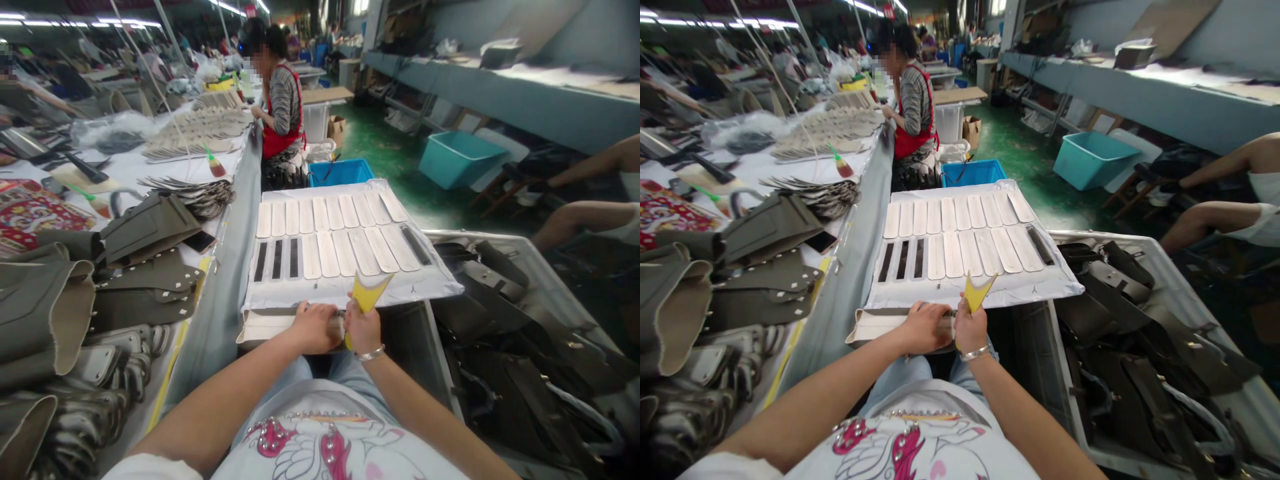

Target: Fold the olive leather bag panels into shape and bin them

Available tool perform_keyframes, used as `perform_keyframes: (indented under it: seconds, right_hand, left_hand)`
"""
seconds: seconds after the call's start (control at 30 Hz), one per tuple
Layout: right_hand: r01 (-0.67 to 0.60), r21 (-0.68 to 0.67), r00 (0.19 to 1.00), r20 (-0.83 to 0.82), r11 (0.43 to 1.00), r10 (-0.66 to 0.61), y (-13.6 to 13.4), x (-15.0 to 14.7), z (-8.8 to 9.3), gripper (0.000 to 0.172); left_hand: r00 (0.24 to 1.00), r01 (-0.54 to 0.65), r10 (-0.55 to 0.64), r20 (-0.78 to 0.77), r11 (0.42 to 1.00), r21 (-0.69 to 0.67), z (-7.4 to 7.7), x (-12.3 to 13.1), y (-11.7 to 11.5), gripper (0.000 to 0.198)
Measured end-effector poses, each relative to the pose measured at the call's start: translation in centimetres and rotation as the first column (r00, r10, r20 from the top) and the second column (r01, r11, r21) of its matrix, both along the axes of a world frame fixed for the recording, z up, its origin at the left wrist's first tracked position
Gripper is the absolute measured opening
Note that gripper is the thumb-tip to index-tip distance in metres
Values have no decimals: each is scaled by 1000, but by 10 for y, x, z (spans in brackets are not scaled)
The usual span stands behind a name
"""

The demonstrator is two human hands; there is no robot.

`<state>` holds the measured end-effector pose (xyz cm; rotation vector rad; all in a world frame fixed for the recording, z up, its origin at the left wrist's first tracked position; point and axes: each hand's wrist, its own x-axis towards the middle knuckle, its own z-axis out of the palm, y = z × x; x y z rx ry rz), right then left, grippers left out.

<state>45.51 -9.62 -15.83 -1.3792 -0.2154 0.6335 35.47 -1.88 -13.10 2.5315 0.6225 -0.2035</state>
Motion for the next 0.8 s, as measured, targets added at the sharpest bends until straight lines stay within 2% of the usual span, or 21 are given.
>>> perform_keyframes:
  seconds: [0.1,0.3,0.47,0.8]
  right_hand:
    - [22,57,995,-95,998,-16,-4,-2,4,48]
    - [53,146,991,-129,988,-34,-11,-18,5,39]
    - [50,139,984,-177,989,-25,-11,-14,6,34]
    - [129,61,976,-185,990,-116,-6,-11,-3,28]
  left_hand:
    - [1000,14,-14,3,1000,-4,3,-2,-2,60]
    - [999,27,-26,28,1000,-7,2,-5,0,61]
    - [999,17,-16,47,1000,-10,-2,-5,3,60]
    - [998,7,-4,68,999,-47,-4,-6,6,60]
